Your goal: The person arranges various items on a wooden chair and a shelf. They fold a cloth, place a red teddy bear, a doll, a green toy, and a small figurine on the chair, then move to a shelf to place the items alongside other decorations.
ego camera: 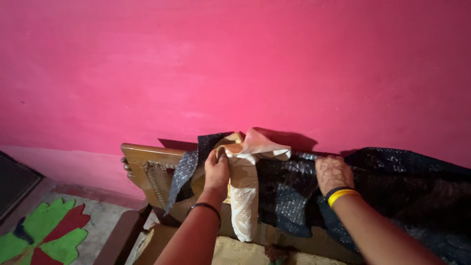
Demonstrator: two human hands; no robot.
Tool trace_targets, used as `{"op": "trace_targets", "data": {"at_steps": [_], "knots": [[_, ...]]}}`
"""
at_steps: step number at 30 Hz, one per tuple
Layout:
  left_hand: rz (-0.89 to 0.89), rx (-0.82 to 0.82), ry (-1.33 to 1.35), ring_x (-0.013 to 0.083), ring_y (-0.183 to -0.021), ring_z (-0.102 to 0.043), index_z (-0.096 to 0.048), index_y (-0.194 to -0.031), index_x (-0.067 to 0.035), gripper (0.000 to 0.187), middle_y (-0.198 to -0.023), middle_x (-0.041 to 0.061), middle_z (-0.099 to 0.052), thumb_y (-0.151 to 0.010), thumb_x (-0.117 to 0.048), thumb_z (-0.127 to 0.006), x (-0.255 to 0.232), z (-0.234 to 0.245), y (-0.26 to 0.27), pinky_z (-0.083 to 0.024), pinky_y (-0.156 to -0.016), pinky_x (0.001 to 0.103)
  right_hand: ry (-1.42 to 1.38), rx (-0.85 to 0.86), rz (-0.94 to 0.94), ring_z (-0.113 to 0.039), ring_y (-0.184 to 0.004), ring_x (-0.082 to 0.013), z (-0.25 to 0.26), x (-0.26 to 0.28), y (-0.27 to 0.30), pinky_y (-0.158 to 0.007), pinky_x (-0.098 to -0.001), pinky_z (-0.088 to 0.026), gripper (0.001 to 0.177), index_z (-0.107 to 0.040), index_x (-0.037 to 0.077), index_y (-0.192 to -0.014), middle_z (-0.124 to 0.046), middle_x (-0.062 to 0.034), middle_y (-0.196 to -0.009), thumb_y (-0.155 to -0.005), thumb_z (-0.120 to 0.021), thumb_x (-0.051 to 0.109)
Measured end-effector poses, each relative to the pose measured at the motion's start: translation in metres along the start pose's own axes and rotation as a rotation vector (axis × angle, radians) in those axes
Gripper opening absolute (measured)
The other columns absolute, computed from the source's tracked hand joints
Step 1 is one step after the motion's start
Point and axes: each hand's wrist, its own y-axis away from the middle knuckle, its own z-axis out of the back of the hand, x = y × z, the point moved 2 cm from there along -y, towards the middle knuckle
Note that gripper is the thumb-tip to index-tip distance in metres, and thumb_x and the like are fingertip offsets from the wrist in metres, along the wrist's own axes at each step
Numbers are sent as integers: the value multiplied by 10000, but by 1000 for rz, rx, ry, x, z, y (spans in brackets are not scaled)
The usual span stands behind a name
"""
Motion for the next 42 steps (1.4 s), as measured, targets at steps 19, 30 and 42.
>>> {"op": "trace_targets", "data": {"at_steps": [19, 30, 42], "knots": [[-84, -37, -438, 184, -1009, -625, -584, -1286, -2, 489, -1101, 99, -660, -919, -303, -703, -89, 64, -17, -512, -840, 334, 237, -112, 79, -710, -757, -168, -52, -9, -16, -662, -329, -557, 181, -657, 198, -893, -719, 4, -814, -883, -477, 215], [39, 210, -1390, 272, -1132, -633, -539, -1394, -126, 390, -1251, 175, -633, -1045, -298, -548, -94, 74, 2, -528, -1000, 409, -16, -251, -7, -625, -757, -164, -104, -22, -35, -819, -295, -466, 233, -538, 174, -631, -624, -35, -701, -862, -506, 179], [310, 102, 37, 252, -883, -653, -636, -1163, -49, 372, -1055, 151, -650, -1017, -308, -411, -118, 86, -12, -573, -773, 407, 170, -238, 68, -680, -831, -170, -84, -18, -29, -825, -302, -485, 248, -606, 203, -689, -701, -25, -775, -892, -470, 162]]}}
